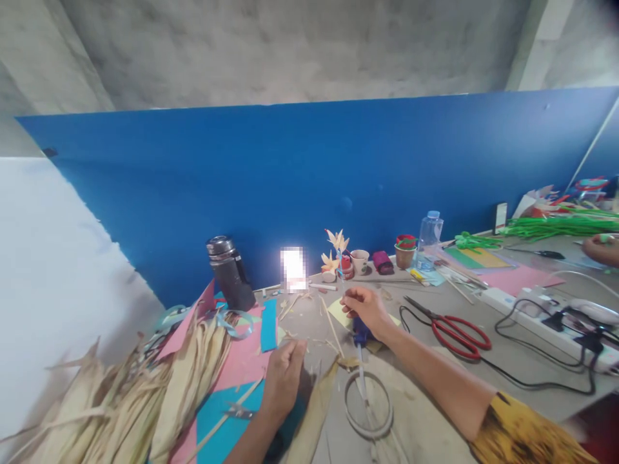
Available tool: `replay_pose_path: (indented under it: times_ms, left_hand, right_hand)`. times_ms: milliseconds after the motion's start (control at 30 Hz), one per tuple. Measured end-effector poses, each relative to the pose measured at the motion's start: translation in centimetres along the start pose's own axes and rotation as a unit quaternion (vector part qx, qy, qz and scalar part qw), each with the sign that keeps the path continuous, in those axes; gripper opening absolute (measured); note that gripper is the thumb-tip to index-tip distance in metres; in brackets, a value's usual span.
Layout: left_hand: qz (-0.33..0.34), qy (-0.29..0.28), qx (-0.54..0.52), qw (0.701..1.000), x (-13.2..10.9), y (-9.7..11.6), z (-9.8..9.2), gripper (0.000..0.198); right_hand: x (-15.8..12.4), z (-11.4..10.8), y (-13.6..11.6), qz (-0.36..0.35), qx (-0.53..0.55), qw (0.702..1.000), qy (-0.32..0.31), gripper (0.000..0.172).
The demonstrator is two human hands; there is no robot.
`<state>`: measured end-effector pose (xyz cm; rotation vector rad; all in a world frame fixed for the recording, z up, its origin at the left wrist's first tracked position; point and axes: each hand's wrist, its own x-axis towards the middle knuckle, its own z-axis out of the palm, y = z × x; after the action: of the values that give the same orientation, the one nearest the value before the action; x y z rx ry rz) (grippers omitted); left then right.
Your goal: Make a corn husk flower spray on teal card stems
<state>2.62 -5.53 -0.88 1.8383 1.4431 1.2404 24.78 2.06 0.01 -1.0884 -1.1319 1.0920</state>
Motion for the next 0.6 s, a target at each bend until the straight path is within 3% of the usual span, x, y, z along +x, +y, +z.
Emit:
replay_pose_path:
  times_ms: [167, 300, 467, 600]
  left_hand:
    - [-0.003, -0.014, -0.041, 0.999, -0.07, 0.28, 0.10, 0.022]
    - [-0.005, -0.014, -0.018, 1.000, -0.09, -0.08, 0.07, 0.038]
    - [-0.004, -0.008, -0.040, 0.999, -0.04, -0.10, 0.19, 0.026]
    - [-0.014, -0.020, -0.057, 0.998, -0.17, 0.36, 0.30, 0.039]
  right_hand:
    - [-0.02, -0.10, 0.22, 0.028, 0.073, 0.997, -0.019, 0.032]
    - [-0.15, 0.01, 0.26, 0.055, 0.140, 0.987, -0.060, 0.037]
    - [-0.18, 0.06, 0.43, 0.063, 0.152, 0.983, -0.085, 0.037]
    - [-0.16, 0.02, 0.67, 0.055, 0.120, 0.988, -0.076, 0.035]
